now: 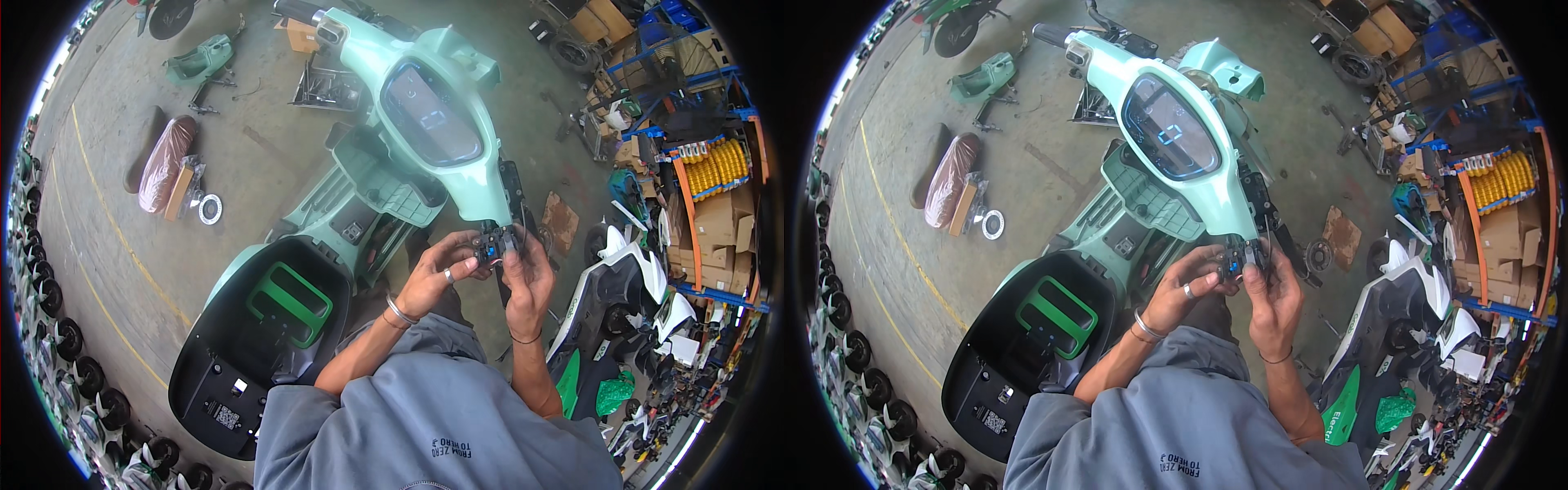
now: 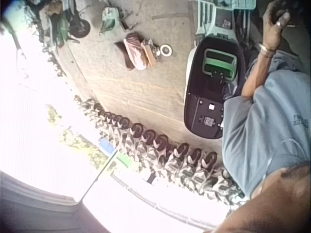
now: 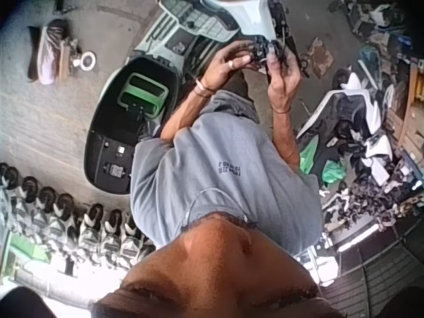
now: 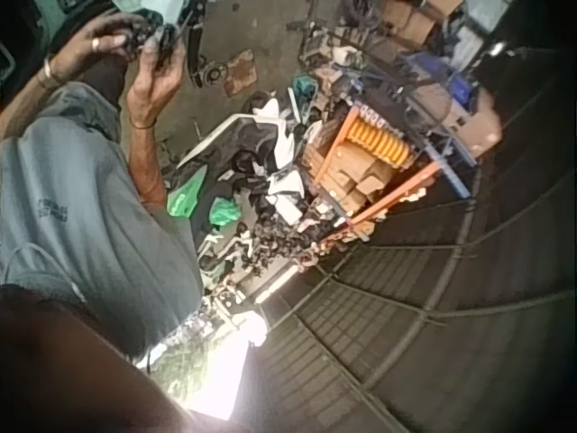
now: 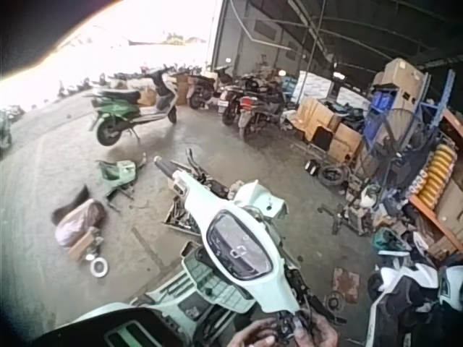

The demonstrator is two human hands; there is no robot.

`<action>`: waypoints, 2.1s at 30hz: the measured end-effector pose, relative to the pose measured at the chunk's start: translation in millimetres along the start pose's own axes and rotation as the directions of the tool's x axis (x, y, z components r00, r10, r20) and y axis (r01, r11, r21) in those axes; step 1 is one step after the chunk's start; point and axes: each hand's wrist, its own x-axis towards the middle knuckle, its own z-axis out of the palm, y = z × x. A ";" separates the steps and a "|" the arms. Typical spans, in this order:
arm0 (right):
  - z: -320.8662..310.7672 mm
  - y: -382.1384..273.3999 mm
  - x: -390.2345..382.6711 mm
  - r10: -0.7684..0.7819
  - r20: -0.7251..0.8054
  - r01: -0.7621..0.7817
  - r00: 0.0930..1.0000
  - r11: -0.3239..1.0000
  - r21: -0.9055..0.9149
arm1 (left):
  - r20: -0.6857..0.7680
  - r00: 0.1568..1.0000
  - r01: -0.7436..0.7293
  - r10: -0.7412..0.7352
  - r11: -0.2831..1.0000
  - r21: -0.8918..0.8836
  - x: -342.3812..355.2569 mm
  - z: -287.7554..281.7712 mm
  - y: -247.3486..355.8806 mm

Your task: The person works on the internal wiring and control mechanism of an electric scooter handle by hand. They use a small metal tool to manipulate internal components and wires before handling a red plastic part.

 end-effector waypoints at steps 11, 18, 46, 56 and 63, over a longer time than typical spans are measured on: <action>0.0 -0.1 -0.3 -0.003 0.011 0.003 1.000 1.000 -0.008 | -0.047 0.998 0.034 -0.029 0.994 0.104 -3.2 3.3 1.7; 0.1 -1.9 -0.7 0.023 0.021 -0.023 1.000 1.000 0.001 | -0.053 0.998 0.031 -0.024 0.991 0.127 -2.6 3.0 1.5; 0.9 1.6 0.1 0.008 -0.003 -0.008 1.000 1.000 0.009 | -0.151 0.987 0.062 -0.059 0.998 0.016 14.6 -6.3 -8.8; 3.0 1.3 0.6 -0.049 -0.011 0.049 0.999 0.999 -0.005 | -0.211 0.977 0.072 -0.043 0.989 0.132 17.1 -1.0 -0.9; 3.2 -0.6 -0.1 -0.027 -0.009 0.027 1.000 0.999 0.034 | -0.241 0.970 0.041 -0.009 0.991 0.129 16.5 -0.1 -4.3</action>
